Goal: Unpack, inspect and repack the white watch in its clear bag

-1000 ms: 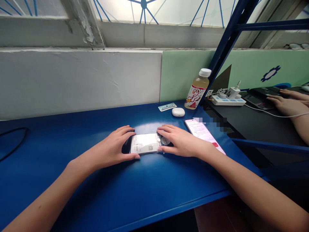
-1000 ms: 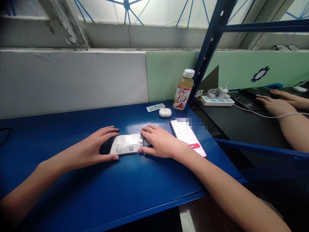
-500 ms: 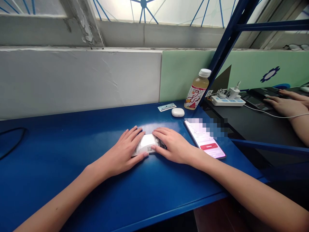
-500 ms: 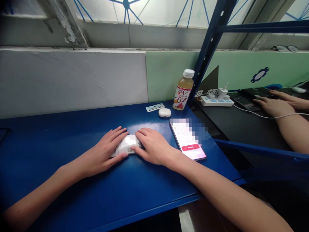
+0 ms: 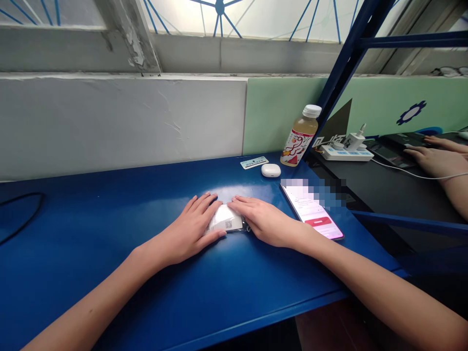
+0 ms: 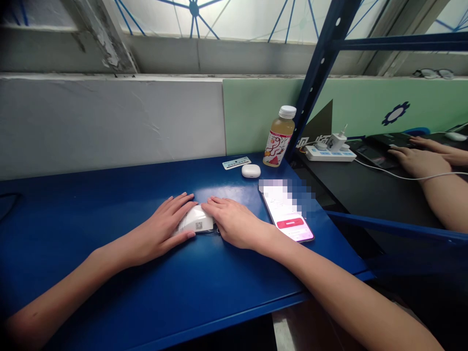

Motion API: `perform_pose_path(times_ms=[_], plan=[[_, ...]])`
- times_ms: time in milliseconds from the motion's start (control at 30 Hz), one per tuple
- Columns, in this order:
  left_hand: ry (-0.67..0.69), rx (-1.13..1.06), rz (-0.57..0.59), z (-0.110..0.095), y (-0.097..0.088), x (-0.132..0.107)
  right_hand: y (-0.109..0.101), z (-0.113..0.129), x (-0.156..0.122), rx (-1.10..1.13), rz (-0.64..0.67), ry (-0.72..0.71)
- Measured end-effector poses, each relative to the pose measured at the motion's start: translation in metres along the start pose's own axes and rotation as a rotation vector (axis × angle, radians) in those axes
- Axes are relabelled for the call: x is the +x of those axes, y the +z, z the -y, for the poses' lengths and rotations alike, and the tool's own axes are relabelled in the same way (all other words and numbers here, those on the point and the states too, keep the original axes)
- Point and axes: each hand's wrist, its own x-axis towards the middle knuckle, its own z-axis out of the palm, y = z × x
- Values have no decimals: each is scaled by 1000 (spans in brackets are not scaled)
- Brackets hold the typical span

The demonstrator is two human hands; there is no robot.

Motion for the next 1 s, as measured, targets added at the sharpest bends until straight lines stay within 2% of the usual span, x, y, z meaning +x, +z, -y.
perform_pose_path(times_ms=[433,733,1000], plan=[[6,5,15,3,0,0,0,-6,0,66,15,52],[-20,-17,16,3,-10,-2,-8,-4,-2,-204,-157,-52],[-35,20,-1,-2,-8,-1,-10,-7,-2,-164,-79,-39]])
